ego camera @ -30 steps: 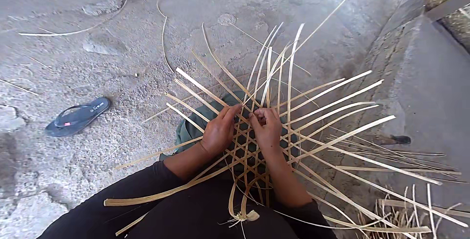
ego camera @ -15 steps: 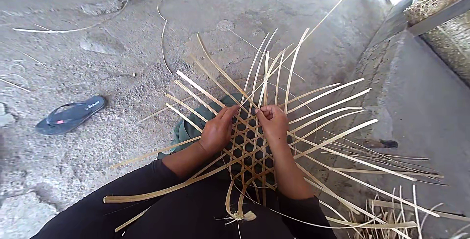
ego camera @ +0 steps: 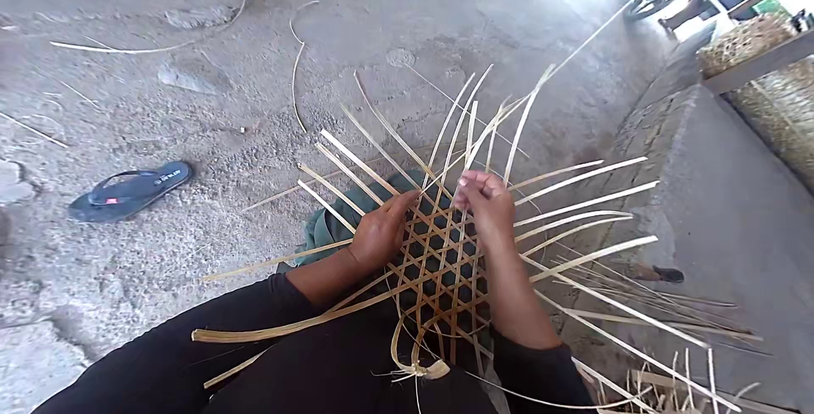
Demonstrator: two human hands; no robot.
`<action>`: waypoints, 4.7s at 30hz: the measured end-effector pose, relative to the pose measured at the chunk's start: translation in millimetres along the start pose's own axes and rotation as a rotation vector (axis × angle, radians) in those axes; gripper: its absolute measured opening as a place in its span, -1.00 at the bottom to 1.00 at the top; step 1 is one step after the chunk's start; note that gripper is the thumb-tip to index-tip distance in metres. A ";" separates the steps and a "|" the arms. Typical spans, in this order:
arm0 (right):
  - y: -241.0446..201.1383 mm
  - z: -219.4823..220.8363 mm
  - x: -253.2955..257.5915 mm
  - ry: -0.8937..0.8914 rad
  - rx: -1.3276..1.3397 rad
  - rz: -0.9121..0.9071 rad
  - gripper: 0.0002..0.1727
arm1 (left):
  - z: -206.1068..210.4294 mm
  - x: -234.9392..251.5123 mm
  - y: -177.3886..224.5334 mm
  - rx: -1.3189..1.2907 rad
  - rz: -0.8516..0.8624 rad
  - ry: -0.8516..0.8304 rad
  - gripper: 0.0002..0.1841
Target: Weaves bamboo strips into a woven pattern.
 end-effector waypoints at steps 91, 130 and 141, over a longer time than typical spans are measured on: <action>58.2 -23.3 -26.8 0.249 -0.530 -0.535 -0.73 | -46.5 18.0 16.7 0.399 -0.006 -0.605 0.09; 61.7 -25.4 -24.1 0.235 -0.546 -0.487 -0.75 | -4.5 49.3 -4.5 -0.587 -0.567 -0.116 -0.70; 58.3 -21.7 -23.2 0.202 -0.585 -0.453 -0.73 | -12.4 42.4 14.2 -0.484 -0.328 -0.324 -0.42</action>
Point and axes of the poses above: each hand's wrist, its own x-axis towards the middle knuckle, its own z-axis out of the palm, y = z × x, the point moved 5 cm from there along x, towards the middle knuckle, and after that the axes turned 9 degrees about -z, right-handed, at the moved point
